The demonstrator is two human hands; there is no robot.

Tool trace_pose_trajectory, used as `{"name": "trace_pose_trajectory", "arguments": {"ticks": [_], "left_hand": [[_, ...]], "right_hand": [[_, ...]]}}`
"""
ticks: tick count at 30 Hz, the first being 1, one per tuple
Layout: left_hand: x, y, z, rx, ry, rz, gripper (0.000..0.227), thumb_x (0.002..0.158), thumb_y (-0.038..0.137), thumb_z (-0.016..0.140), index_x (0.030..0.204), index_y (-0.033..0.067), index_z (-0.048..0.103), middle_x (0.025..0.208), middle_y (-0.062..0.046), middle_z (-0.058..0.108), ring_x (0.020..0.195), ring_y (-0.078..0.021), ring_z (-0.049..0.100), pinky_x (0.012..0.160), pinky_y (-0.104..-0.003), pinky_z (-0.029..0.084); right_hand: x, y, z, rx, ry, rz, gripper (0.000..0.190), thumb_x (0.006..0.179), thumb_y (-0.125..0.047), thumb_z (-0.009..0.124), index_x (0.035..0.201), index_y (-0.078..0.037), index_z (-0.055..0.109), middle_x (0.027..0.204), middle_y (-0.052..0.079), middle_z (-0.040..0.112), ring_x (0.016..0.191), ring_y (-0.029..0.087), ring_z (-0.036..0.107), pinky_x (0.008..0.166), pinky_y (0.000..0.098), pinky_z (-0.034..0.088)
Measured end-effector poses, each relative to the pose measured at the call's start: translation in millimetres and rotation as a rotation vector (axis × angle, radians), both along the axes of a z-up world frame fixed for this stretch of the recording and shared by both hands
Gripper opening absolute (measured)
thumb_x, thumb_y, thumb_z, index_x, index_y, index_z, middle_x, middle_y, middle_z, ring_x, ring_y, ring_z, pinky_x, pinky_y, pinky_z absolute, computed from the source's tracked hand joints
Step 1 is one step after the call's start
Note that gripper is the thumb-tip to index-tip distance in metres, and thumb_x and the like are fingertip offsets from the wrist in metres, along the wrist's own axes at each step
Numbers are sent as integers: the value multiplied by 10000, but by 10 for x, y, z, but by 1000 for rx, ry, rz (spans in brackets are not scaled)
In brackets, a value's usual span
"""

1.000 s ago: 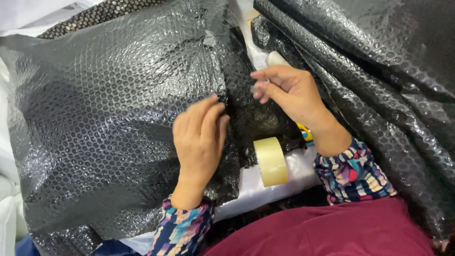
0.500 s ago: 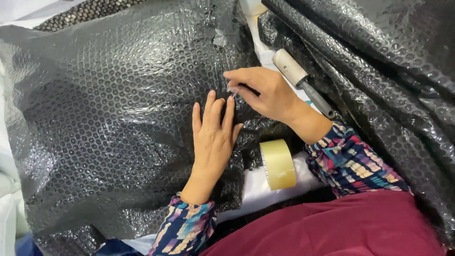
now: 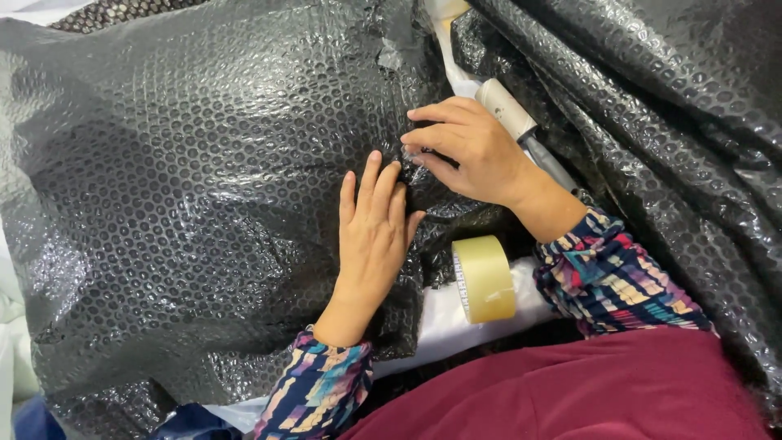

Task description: Wrapping a soft item in black bubble wrap and sealing it with adhesive tape.

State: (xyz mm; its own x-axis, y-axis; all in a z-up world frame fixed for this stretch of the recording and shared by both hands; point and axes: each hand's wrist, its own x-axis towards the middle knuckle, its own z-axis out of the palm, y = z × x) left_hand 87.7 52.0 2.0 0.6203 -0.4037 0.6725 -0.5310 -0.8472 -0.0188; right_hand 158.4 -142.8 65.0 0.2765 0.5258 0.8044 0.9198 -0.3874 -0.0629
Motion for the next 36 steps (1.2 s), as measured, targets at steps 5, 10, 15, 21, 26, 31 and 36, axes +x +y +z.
{"name": "trace_pose_trajectory", "arguments": {"ticks": [5,10,15,21,26,31,36], "left_hand": [[-12,-22,39,41,7,35,426,997,380,643,1202,6,635,1557,-146,451,1493,-346,358,1214,-568,217],[0,-18,19,67,2,51,408,980,382,661,1176,25,631,1558,-141,462,1480,-356,378,1196,-576,244],[15,-16,21,83,9,68,450,973,384,669,1243,29,607,1549,-146,472,1476,-357,375,1193,-572,258],[16,-17,33,132,7,107,654,945,440,681,1475,93,518,1544,-107,475,1477,-326,362,1201,-562,252],[27,-16,64,83,-1,77,680,964,536,580,1460,73,543,1517,-99,496,1447,-322,396,1186,-568,268],[55,-42,11,99,-18,80,659,982,500,564,1456,42,553,1596,-80,400,1451,-335,378,1176,-590,266],[95,-43,-58,171,-64,109,687,1002,546,524,1536,118,464,1618,-85,370,1470,-369,332,1164,-639,235]], "right_hand": [[11,5,-21,-41,-53,-21,107,918,-48,809,1007,-64,754,941,34,755,1125,296,711,981,445,512],[-24,-6,6,-110,-125,-64,65,911,-41,795,897,-88,752,955,9,756,1147,268,699,1005,429,496],[-54,-114,-46,-185,-127,-108,130,825,-122,786,955,-116,776,1140,46,744,1239,302,642,1058,454,454],[-97,-215,-106,-222,-209,-165,223,832,-146,742,1047,-135,799,1228,103,711,1278,325,612,1093,456,417],[-138,-312,-147,-218,-245,-196,215,856,-188,720,1054,-160,798,1264,105,698,1265,316,618,1092,457,435],[-247,-348,-122,-171,-256,-200,151,868,-209,708,959,-124,793,1297,113,689,1270,317,617,1083,467,448],[-368,-343,-55,-266,-202,-240,266,848,-75,672,1082,-136,784,1268,121,682,1270,311,607,1085,451,431]]}}
